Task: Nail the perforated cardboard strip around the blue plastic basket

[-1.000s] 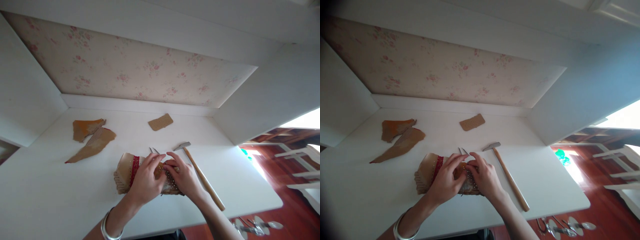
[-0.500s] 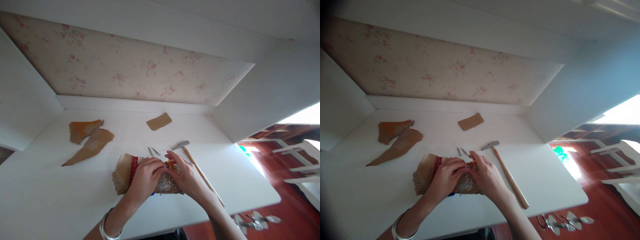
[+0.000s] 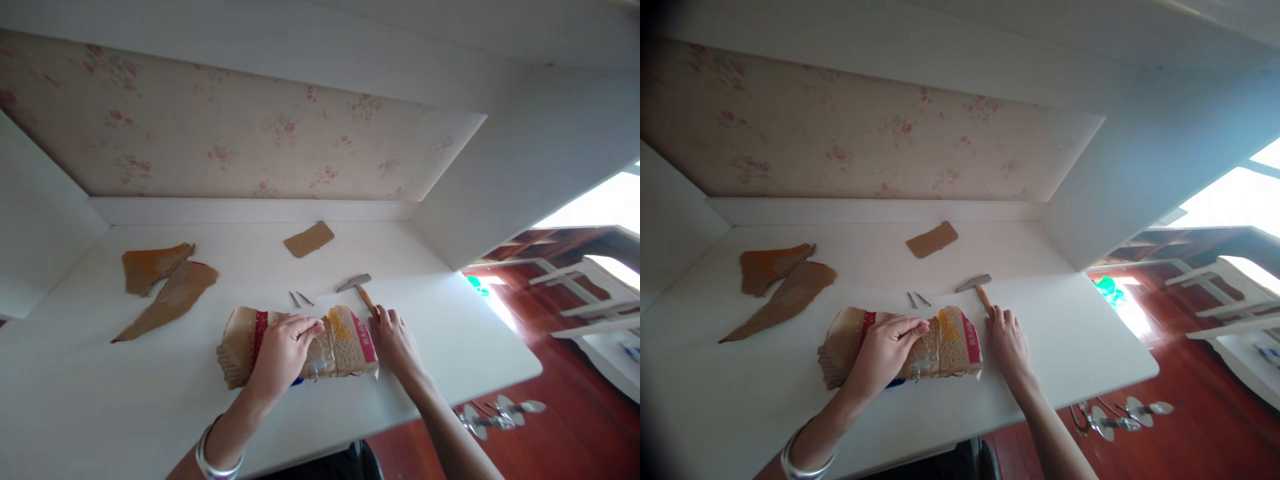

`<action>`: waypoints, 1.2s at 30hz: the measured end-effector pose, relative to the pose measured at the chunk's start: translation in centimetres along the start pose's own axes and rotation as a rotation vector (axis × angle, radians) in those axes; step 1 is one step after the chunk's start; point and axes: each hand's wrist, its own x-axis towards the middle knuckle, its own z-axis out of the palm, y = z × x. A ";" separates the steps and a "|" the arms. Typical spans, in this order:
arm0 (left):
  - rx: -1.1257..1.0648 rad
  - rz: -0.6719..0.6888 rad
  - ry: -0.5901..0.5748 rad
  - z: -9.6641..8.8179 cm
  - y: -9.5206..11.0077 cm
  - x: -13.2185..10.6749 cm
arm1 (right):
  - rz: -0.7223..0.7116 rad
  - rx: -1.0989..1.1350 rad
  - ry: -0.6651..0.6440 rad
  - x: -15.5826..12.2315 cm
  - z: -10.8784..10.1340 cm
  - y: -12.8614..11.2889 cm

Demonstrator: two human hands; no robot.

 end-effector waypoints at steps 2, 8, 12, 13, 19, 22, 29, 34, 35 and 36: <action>0.016 0.010 0.011 0.1 -0.1 0.0 | 0.027 0.051 -0.007 0.1 0.1 -0.4; 0.049 0.003 0.022 0.1 -0.2 0.0 | 0.053 0.387 -0.121 0.0 -3.3 -1.9; 0.064 0.004 0.012 0.0 -0.1 0.0 | 0.097 0.844 -0.300 -3.1 -7.3 -4.0; 0.072 0.004 0.014 0.1 -0.1 0.0 | 0.128 1.013 -0.381 -4.0 -8.1 -4.5; 0.096 0.082 0.006 0.4 -0.3 0.1 | 0.084 1.178 -0.570 -8.3 -9.7 -6.7; 0.098 0.086 -0.009 0.4 -0.2 0.2 | 0.077 1.154 -0.562 -9.0 -9.2 -7.1; 0.111 0.094 -0.029 0.2 0.5 0.3 | 0.141 1.176 -0.571 -9.8 -8.9 -7.5; 0.134 0.081 -0.054 0.1 0.8 0.3 | 0.166 1.101 -0.557 -10.6 -9.5 -7.6; 0.138 0.076 -0.060 0.1 0.8 0.3 | 0.170 1.092 -0.560 -10.7 -9.5 -7.5; 0.141 0.078 -0.061 0.1 0.8 0.3 | 0.170 1.089 -0.560 -10.7 -9.5 -7.5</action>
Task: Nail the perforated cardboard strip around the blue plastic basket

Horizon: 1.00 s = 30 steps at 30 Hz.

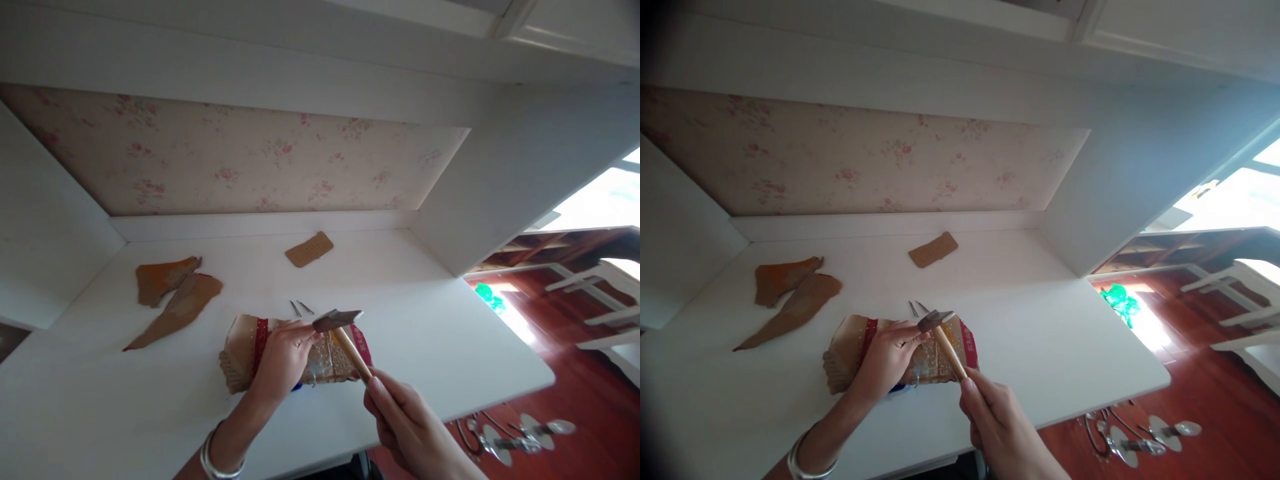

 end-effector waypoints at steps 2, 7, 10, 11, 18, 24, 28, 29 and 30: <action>0.011 0.014 0.005 0.1 -0.1 0.0 | -0.006 -0.010 -0.002 0.1 -0.1 0.1; 0.021 0.016 -0.002 0.4 -0.7 -0.1 | -0.033 -0.084 -0.069 0.6 -0.6 0.3; -0.007 0.019 -0.005 0.5 -0.9 0.0 | -0.063 -0.074 -0.096 0.8 -0.7 0.1; -0.015 0.021 -0.004 0.5 -0.8 0.0 | -0.073 -0.075 -0.099 0.8 -0.7 0.1; -0.009 0.035 0.002 0.4 -0.8 0.0 | -0.126 -0.087 -0.066 1.1 -0.8 0.4; 0.031 0.052 -0.015 0.5 -1.0 0.0 | -0.165 -0.129 -0.079 1.2 -0.9 0.4; 0.005 0.085 0.026 0.5 -1.1 0.0 | -0.170 -0.107 -0.067 1.2 -0.9 0.4; 0.009 0.080 0.017 0.5 -1.1 0.0 | -0.174 -0.117 -0.071 1.2 -0.9 0.4; 0.013 0.073 0.009 0.5 -1.1 0.0 | -0.179 -0.126 -0.074 1.2 -0.9 0.4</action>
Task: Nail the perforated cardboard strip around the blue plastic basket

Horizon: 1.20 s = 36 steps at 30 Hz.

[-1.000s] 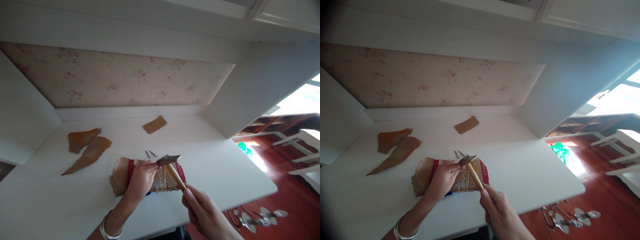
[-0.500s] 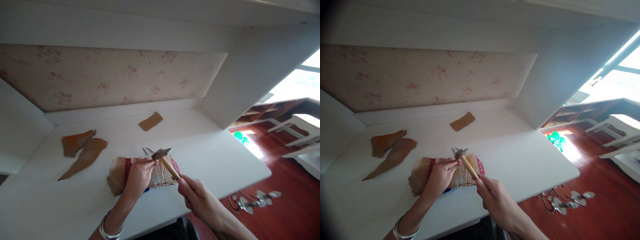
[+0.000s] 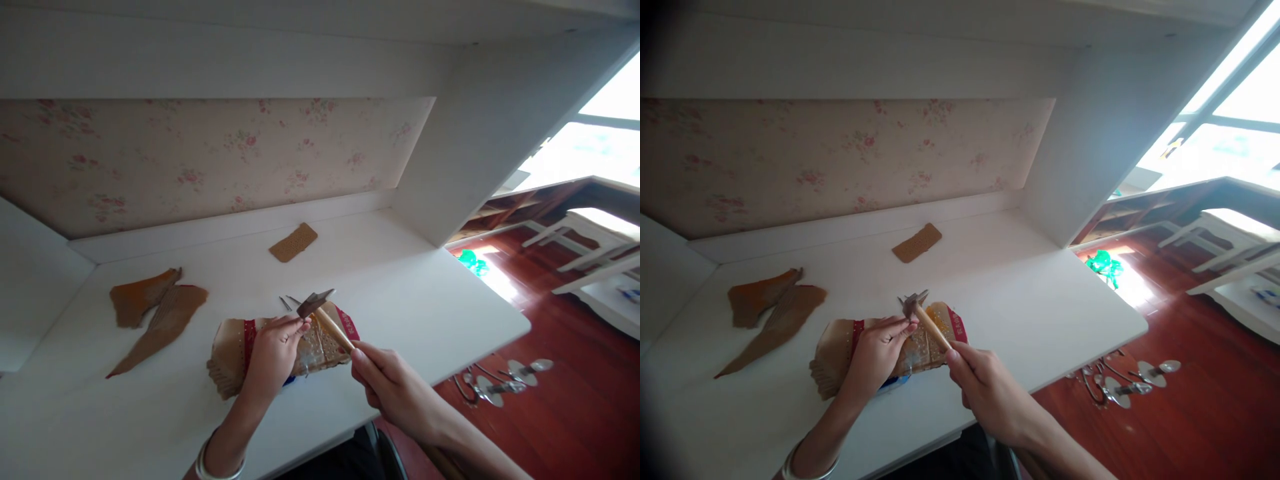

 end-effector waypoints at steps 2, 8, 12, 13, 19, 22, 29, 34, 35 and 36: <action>0.004 -0.007 -0.001 0.1 -0.1 -0.1 | -0.008 0.003 -0.001 0.0 0.0 0.0; 0.059 0.001 -0.011 0.0 -0.1 -0.1 | -0.014 -0.055 -0.006 0.0 0.0 -0.1; 0.073 0.010 -0.005 -0.1 0.2 0.0 | -0.026 -0.054 -0.008 -0.1 0.0 0.0; 0.067 0.015 0.000 -0.1 0.2 0.0 | -0.029 -0.050 -0.005 -0.1 0.0 0.1; 0.114 0.027 -0.015 -0.1 0.3 0.1 | -0.022 -0.061 0.002 -0.2 0.0 0.2; 0.130 0.019 -0.018 -0.2 0.3 0.1 | -0.026 -0.072 -0.006 -0.4 0.0 -0.2; 0.079 0.020 -0.019 -0.2 0.3 0.1 | -0.010 -0.042 0.016 -0.4 0.0 -0.4; 0.055 0.012 -0.017 0.0 -0.2 -0.1 | -0.015 -0.033 0.032 -0.3 -0.2 -0.1; 0.048 0.017 -0.009 0.0 -0.2 -0.1 | -0.012 -0.025 0.036 -0.3 -0.2 -0.1; 0.048 0.016 -0.011 0.0 -0.3 -0.1 | -0.010 -0.031 0.032 -0.4 -0.2 -0.1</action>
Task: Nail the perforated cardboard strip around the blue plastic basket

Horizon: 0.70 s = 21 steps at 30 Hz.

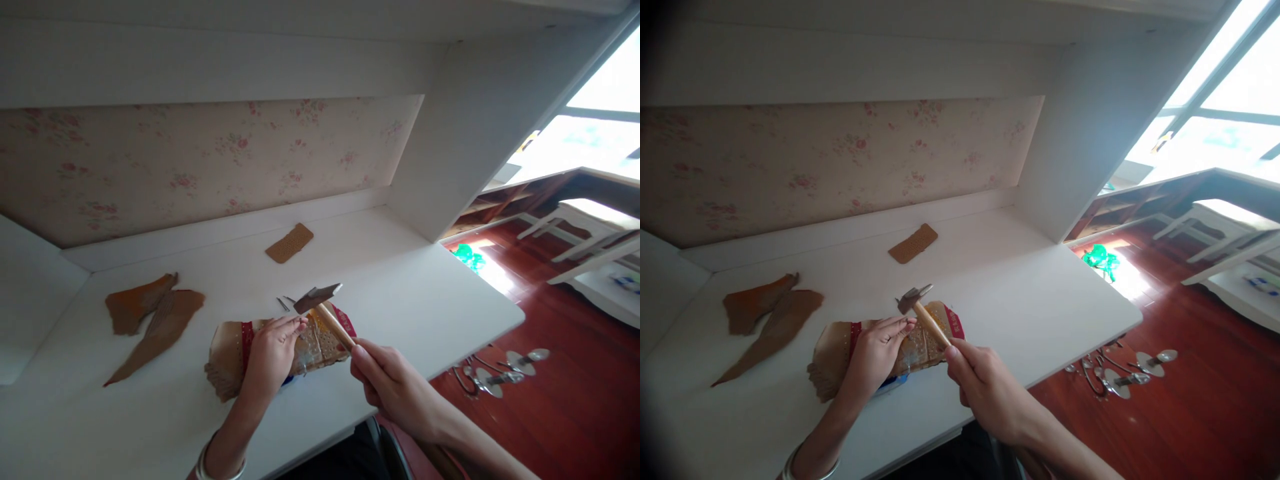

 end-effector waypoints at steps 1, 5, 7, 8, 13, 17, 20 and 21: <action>0.008 -0.007 -0.010 0.0 0.0 0.0 | -0.003 -0.018 -0.008 0.0 0.0 0.0; 0.032 -0.026 -0.042 -0.1 0.3 0.1 | -0.012 -0.035 -0.019 -0.1 0.0 0.0; 0.028 -0.013 -0.034 -0.1 0.3 0.1 | -0.003 -0.024 -0.003 -0.1 -0.1 0.0; 0.036 -0.015 -0.041 -0.1 0.3 0.1 | -0.002 -0.034 -0.004 -0.1 -0.1 0.1; 0.045 -0.028 -0.045 0.1 0.0 0.0 | -0.004 -0.016 -0.012 0.0 -0.1 0.1; 0.049 -0.018 -0.024 0.1 0.1 0.0 | -0.002 -0.051 -0.028 -0.1 -0.2 -0.1; 0.067 -0.044 -0.041 0.1 0.2 0.0 | 0.009 -0.044 -0.058 -0.2 -0.3 -0.2; 0.052 -0.054 -0.036 0.1 0.3 -0.1 | 0.020 -0.010 -0.058 -0.2 -0.2 -0.2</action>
